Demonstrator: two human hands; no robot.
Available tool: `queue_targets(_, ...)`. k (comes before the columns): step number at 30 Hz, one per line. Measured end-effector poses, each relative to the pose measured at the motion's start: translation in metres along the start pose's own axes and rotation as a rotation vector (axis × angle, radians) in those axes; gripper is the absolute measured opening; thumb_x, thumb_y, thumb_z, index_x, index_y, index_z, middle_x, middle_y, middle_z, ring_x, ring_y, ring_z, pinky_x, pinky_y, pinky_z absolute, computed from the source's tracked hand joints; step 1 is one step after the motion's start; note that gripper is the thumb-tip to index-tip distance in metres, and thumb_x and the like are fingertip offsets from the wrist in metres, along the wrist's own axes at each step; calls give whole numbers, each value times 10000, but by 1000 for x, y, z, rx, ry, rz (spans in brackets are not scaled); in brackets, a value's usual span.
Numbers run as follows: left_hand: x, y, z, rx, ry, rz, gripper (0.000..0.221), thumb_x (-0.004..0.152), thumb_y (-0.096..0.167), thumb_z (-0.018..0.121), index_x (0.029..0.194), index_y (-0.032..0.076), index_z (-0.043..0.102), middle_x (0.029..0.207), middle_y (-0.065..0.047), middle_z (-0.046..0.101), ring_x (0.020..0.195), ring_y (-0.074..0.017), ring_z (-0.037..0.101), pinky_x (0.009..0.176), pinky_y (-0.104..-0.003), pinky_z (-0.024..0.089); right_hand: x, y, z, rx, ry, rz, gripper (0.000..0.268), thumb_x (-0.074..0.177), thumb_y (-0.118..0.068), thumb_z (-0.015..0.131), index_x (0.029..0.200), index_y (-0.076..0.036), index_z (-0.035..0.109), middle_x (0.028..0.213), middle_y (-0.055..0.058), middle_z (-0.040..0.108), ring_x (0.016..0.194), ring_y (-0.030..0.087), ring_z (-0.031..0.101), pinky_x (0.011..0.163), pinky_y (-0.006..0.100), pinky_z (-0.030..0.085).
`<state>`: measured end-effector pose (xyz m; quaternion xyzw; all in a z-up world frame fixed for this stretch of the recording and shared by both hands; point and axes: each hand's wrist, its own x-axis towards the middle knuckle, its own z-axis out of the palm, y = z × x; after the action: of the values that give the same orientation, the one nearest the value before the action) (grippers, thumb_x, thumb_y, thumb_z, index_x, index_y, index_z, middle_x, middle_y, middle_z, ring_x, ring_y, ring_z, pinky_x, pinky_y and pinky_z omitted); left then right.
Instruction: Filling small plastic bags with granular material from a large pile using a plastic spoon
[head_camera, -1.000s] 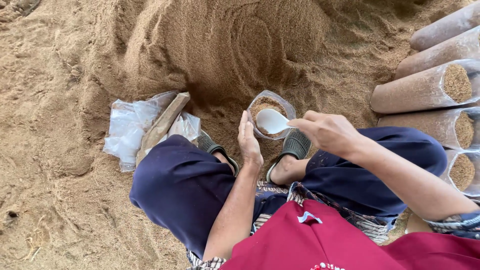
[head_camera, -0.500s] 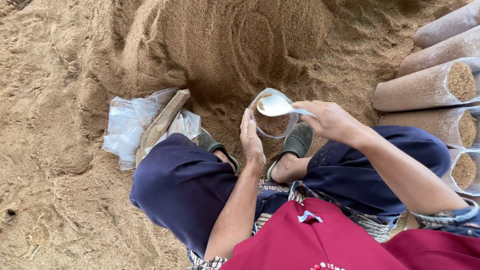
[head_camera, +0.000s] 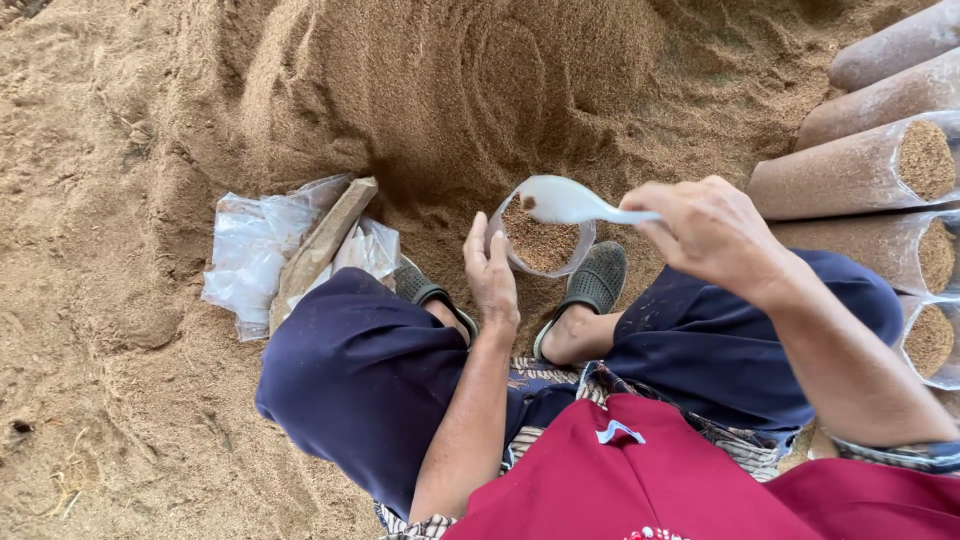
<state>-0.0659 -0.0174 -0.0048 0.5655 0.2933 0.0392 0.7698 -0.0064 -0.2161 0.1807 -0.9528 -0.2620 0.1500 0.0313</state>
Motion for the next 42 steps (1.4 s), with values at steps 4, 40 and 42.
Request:
queue_targets(4,26,-16,-11,362,74,78,522,825,361,784,1300,225,615,1186,-31,637,1165,-215,633,1056,-388,489,26,21,56,432,19,302,222,923,-281,605,1123,-191,573,876,111,723,903,370,700,793,539,492)
queue_targets(40,22,44,-28,886,-193,-137,169,797,247,643,933,148,654,899,-155,750,997,-367,718,848,-478,564,52,-15,86,799,344,292,61,889,-98,743,899,-95,683,760,126,684,723,256,656,688,365,509)
queue_targets(42,25,31,-31,901,-179,-145,162,798,245,642,927,148,660,900,-148,752,1006,-358,715,863,-475,564,55,-13,97,811,319,299,38,903,-80,723,902,-82,685,767,121,686,708,264,650,699,361,518)
